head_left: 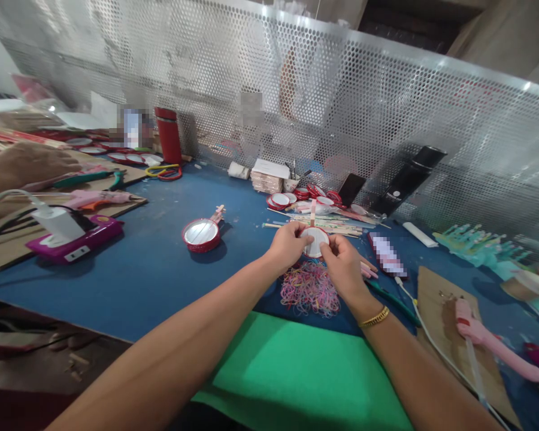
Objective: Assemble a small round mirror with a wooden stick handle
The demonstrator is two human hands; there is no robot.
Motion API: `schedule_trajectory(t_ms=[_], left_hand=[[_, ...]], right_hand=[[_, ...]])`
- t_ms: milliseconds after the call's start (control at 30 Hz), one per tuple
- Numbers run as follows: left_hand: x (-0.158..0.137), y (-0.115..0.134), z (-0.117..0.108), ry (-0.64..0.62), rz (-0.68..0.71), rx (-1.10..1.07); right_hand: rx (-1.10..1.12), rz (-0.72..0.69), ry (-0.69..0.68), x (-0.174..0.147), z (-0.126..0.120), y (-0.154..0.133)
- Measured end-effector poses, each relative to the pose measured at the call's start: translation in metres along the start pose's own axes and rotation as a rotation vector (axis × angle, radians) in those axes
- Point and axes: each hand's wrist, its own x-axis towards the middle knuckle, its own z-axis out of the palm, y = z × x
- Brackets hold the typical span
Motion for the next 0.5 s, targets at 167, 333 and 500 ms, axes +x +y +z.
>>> schedule_trajectory(t_ms=[167, 333, 500], left_hand=[[-0.001, 0.002, 0.000, 0.000, -0.041, -0.058], [0.003, 0.009, -0.007, 0.021, -0.083, -0.076], [0.017, 0.015, -0.031, 0.196, -0.104, 0.093]], right_hand=[[0.023, 0.002, -0.011, -0.002, 0.001, 0.000], [0.128, 0.009, -0.045, -0.002, 0.001, -0.003], [0.205, 0.059, 0.044, 0.003, -0.002, 0.003]])
